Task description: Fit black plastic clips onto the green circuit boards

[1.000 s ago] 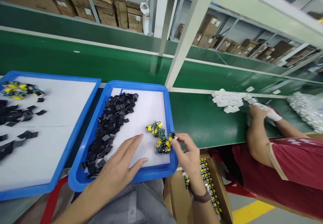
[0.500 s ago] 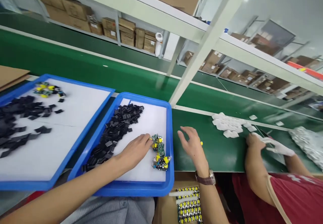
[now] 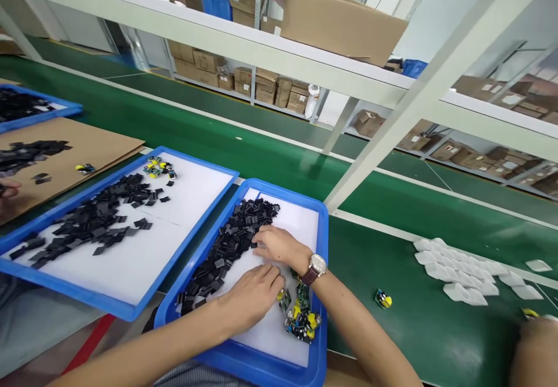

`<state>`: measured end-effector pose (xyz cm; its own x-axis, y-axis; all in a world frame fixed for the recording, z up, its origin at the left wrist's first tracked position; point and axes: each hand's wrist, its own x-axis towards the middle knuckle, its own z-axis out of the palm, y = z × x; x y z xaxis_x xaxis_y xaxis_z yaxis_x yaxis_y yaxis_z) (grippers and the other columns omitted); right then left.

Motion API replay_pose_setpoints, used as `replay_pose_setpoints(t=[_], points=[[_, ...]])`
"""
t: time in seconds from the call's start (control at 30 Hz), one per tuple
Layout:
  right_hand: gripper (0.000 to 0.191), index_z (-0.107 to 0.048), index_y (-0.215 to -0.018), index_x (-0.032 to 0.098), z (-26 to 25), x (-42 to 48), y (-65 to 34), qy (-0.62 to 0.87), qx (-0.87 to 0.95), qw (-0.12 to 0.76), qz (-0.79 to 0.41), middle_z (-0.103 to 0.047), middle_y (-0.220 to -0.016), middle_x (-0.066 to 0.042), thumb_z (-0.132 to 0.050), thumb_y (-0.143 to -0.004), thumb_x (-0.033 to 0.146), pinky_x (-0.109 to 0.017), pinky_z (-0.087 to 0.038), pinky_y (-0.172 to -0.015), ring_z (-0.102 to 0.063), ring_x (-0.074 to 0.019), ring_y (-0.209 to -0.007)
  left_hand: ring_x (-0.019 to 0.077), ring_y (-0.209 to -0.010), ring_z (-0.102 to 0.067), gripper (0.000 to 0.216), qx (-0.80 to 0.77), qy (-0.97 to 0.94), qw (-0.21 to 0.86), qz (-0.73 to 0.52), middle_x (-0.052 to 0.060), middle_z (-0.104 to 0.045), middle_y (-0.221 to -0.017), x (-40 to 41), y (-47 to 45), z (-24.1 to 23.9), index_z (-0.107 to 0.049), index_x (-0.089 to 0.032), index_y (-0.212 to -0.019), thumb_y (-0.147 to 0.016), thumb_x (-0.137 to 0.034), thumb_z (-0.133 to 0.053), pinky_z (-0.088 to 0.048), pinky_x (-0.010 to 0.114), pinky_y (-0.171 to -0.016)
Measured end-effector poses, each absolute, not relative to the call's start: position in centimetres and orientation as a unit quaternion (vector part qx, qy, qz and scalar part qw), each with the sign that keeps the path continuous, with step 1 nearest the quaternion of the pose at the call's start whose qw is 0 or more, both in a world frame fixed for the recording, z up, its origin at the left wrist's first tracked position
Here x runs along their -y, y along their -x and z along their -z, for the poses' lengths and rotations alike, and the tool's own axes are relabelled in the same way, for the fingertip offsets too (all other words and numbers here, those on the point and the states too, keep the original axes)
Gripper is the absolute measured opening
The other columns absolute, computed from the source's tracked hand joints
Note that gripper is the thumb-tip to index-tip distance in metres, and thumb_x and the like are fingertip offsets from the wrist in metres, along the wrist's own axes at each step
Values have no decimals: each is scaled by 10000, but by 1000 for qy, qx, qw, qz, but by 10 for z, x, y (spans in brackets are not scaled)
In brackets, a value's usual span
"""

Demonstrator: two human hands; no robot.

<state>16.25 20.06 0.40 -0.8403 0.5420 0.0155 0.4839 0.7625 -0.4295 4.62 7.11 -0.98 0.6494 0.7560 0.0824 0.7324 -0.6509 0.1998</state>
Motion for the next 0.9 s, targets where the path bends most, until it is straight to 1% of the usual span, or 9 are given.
replay_pose_setpoints(t=[0.07, 0.27, 0.37, 0.47, 0.53, 0.6, 0.67, 0.83, 0.9], points=[[159, -785, -1047, 173, -3, -198, -158, 272, 936, 61, -214, -730, -979, -86, -768, -920, 267, -348, -534, -800, -689, -245, -868, 338, -956, -699, 221, -420, -900, 84, -77, 163, -718, -1044, -59, -42, 4, -663, -108, -1062, -878, -24, -572, -599, 451, -817], [45, -761, -939, 178, -1, -195, -161, 303, 914, 91, -253, -712, -936, -72, -770, -897, 188, -359, -529, -811, -672, -240, -857, 299, -931, -719, 208, -449, -874, 157, -101, 111, -733, -1053, -33, -17, -5, -689, -167, -1134, -939, -130, -626, -626, 431, -811], [25, -739, -895, 181, -4, -185, -169, 337, 886, 135, -289, -734, -915, -60, -756, -911, 172, -340, -547, -790, -686, -221, -840, 302, -1051, -720, 241, -480, -824, 215, -213, 108, -732, -1150, -35, 0, -4, -682, -191, -1210, -973, -194, -639, -625, 444, -898], [74, -733, -942, 180, -12, -157, -177, 373, 847, 186, -331, -771, -879, -44, -688, -986, 219, -305, -580, -756, -725, -189, -799, 241, -1011, -739, 303, -524, -724, 250, -371, 107, -705, -1256, -41, 14, -5, -634, -201, -1315, -1016, -237, -592, -625, 392, -908], [120, -740, -995, 183, -19, -132, -180, 391, 814, 224, -368, -790, -890, -43, -668, -1010, 278, -288, -598, -735, -749, -178, -789, 197, -925, -744, 239, -528, -665, 293, -439, 79, -726, -1194, -43, 20, -8, -678, -215, -1238, -1016, -274, -615, -623, 332, -852], [134, -758, -992, 199, -25, -106, -181, 403, 764, 282, -417, -794, -888, -39, -688, -1000, 312, -284, -600, -714, -754, -178, -784, 179, -869, -735, 136, -509, -637, 341, -468, 45, -752, -1039, -44, 22, -15, -735, -220, -1073, -1004, -298, -646, -605, 291, -803], [102, -775, -950, 218, -28, -85, -180, 406, 717, 349, -447, -786, -862, -32, -732, -969, 308, -286, -586, -700, -739, -177, -776, 171, -818, -719, 155, -486, -628, 387, -468, 25, -743, -895, -43, 23, -21, -746, -215, -940, -1009, -309, -643, -579, 273, -767], [45, -790, -964, 247, -23, -54, -179, 352, 693, 455, -435, -775, -869, -29, -759, -948, 219, -296, -576, -739, -718, -169, -803, 165, -738, -718, 289, -413, -596, 548, -417, 19, -724, -796, -36, 23, -32, -698, -190, -902, -1068, -347, -521, -574, 276, -728], [120, -790, -1035, 260, -20, -46, -181, 354, 684, 470, -431, -777, -899, -33, -767, -937, 196, -303, -587, -753, -723, -172, -822, 162, -741, -703, 285, -412, -618, 535, -402, 17, -713, -795, -33, 23, -32, -686, -190, -879, -1065, -333, -525, -559, 276, -729]])
